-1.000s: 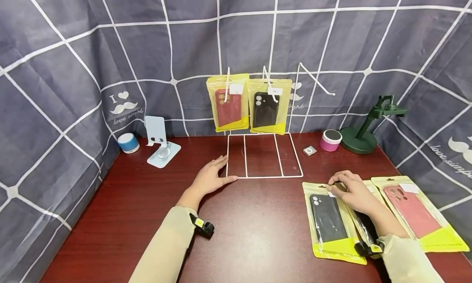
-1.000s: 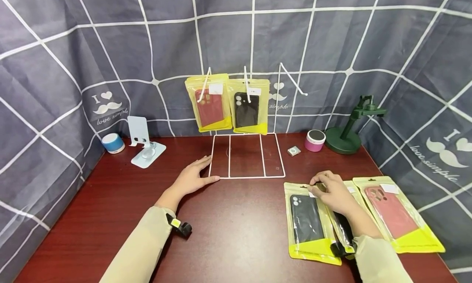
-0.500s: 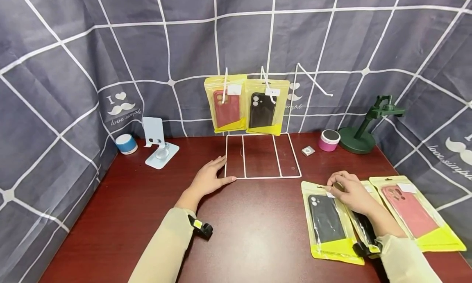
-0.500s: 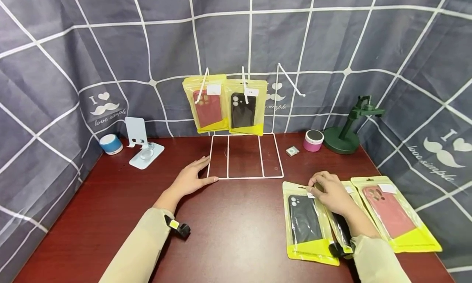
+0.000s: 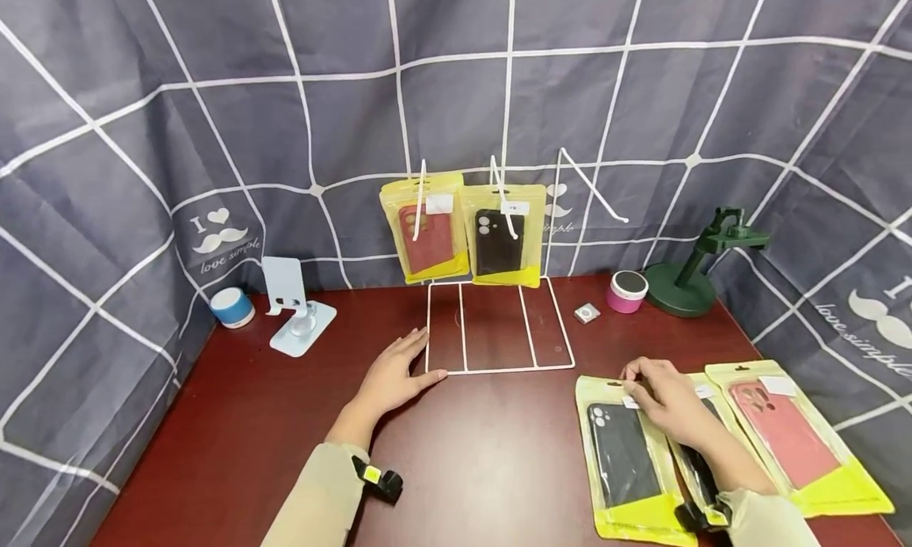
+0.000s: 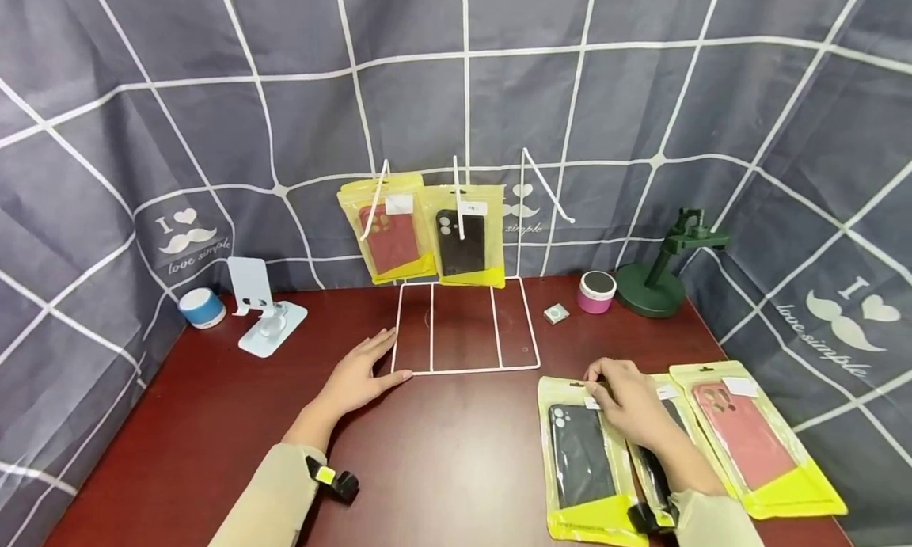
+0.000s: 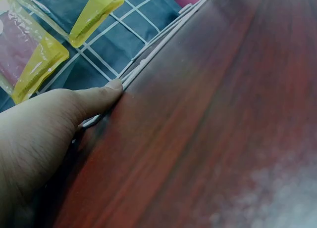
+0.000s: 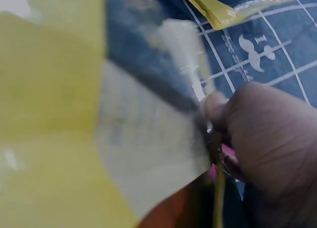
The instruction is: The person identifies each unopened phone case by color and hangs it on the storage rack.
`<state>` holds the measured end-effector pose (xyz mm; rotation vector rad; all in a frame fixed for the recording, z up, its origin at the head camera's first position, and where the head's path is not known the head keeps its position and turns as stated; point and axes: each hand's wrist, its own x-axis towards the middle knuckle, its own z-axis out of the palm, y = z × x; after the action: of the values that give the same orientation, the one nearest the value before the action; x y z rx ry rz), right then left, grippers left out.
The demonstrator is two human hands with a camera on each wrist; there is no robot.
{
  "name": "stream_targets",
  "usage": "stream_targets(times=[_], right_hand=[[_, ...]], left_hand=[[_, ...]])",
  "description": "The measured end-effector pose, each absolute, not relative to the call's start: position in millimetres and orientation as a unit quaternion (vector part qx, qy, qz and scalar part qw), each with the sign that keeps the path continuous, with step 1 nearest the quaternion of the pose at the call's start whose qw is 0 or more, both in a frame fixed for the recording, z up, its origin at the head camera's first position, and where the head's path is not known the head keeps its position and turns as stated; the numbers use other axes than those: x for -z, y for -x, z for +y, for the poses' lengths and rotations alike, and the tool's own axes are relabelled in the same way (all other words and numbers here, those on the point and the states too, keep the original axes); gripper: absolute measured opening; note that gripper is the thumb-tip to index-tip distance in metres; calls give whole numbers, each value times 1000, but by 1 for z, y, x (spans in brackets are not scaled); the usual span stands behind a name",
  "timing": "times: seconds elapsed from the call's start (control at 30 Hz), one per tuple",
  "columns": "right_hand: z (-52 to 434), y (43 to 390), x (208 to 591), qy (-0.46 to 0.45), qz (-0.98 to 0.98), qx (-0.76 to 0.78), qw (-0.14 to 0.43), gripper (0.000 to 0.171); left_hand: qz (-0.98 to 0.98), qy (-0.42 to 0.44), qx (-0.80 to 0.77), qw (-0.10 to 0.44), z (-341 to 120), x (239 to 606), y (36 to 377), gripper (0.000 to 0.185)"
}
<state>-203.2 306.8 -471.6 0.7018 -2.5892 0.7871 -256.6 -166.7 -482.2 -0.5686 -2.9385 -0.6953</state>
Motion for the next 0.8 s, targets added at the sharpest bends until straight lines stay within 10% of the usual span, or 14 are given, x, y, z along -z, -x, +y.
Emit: stream_targets(times=[0.8], right_hand=[[302, 195, 463, -126, -851, -500, 101, 18]], left_hand=[[-958, 162, 226, 63, -161, 485, 253, 91]])
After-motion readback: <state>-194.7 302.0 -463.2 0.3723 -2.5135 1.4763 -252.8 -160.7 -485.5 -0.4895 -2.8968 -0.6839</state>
